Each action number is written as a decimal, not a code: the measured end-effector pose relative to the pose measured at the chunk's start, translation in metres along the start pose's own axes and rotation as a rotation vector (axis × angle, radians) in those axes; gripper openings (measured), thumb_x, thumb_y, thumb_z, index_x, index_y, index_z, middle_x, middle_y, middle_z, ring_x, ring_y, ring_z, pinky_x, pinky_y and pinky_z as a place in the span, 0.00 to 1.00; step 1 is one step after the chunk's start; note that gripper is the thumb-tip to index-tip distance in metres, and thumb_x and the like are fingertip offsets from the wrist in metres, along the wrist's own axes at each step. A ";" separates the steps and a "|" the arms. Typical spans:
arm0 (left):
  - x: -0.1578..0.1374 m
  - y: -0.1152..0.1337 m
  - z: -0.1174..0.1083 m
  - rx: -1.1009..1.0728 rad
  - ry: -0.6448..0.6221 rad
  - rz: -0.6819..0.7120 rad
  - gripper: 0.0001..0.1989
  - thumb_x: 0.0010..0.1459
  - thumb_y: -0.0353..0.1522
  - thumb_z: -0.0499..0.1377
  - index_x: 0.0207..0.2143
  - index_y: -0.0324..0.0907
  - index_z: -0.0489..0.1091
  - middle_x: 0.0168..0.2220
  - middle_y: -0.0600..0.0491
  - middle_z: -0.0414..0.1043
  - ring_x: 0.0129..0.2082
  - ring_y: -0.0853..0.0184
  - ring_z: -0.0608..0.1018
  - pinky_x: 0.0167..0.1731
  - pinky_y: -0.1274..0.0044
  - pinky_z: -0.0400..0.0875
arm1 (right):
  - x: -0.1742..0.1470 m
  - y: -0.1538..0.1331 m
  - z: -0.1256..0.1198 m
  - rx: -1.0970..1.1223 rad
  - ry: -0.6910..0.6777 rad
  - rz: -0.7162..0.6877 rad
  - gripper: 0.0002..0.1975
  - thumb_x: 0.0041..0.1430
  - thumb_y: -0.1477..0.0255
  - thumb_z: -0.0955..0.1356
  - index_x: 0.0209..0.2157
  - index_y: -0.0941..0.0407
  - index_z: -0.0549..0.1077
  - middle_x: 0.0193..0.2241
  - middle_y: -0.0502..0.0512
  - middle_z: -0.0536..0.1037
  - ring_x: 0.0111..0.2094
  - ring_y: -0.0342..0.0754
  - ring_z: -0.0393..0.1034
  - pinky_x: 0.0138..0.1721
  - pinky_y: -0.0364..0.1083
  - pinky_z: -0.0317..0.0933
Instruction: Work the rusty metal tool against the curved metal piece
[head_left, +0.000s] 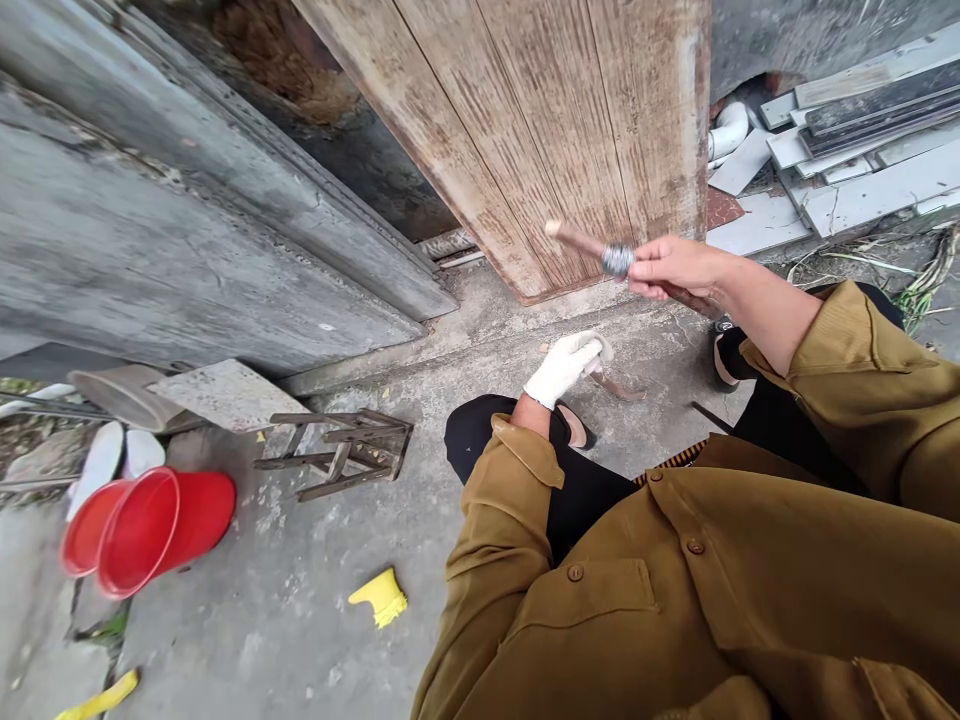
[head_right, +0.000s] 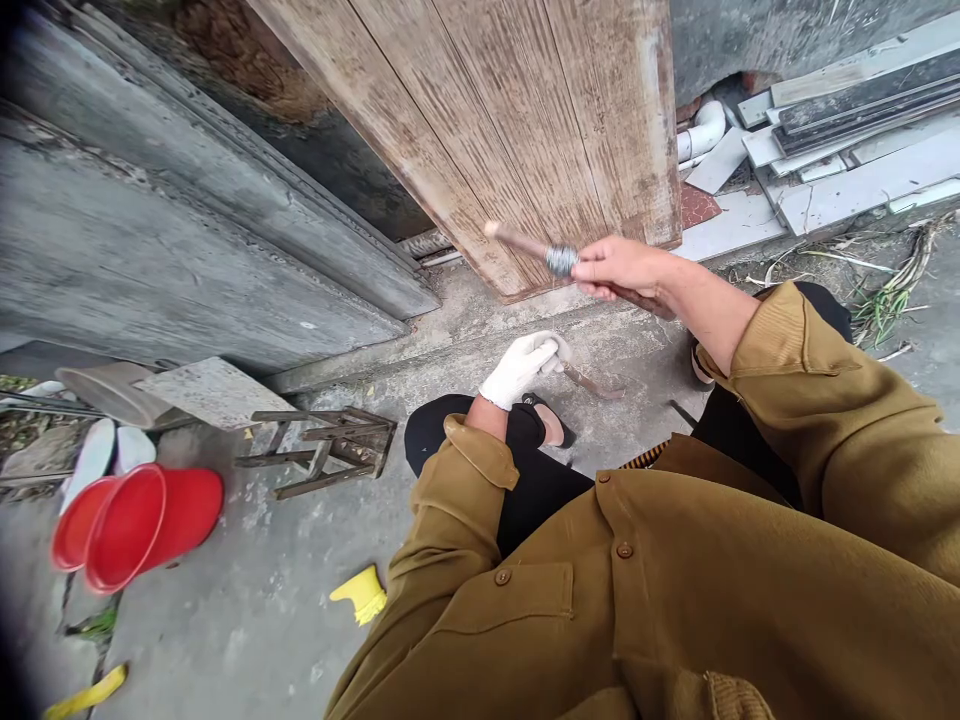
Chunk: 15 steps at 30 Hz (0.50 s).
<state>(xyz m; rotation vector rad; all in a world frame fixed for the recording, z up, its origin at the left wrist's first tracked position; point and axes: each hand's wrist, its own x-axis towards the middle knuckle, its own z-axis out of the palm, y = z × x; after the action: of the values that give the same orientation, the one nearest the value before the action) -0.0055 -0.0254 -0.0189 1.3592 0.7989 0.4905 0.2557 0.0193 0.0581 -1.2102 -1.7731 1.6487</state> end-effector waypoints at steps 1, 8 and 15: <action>-0.001 0.001 0.001 0.000 -0.040 -0.012 0.23 0.61 0.49 0.59 0.33 0.35 0.73 0.19 0.58 0.61 0.18 0.75 0.60 0.26 0.78 0.61 | 0.003 0.001 -0.001 -0.033 0.099 0.026 0.17 0.66 0.56 0.63 0.40 0.57 0.70 0.27 0.53 0.71 0.25 0.42 0.61 0.28 0.42 0.57; -0.004 -0.001 0.002 0.161 -0.235 -0.088 0.21 0.61 0.46 0.58 0.34 0.35 0.74 0.27 0.52 0.70 0.22 0.74 0.66 0.24 0.80 0.57 | 0.024 0.024 0.022 -0.964 -0.194 0.371 0.13 0.57 0.63 0.70 0.34 0.61 0.75 0.29 0.60 0.75 0.29 0.49 0.67 0.30 0.47 0.58; -0.006 -0.004 -0.004 0.199 -0.099 -0.118 0.19 0.59 0.45 0.59 0.33 0.36 0.72 0.30 0.53 0.71 0.25 0.73 0.68 0.27 0.80 0.62 | 0.020 0.036 0.050 -0.876 -0.734 0.351 0.10 0.50 0.67 0.73 0.24 0.58 0.73 0.17 0.49 0.70 0.22 0.43 0.62 0.28 0.45 0.54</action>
<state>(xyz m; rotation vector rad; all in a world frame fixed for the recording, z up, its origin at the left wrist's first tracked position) -0.0133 -0.0279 -0.0215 1.4977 0.8579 0.2539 0.2162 0.0032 0.0086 -1.4021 -3.1107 1.6602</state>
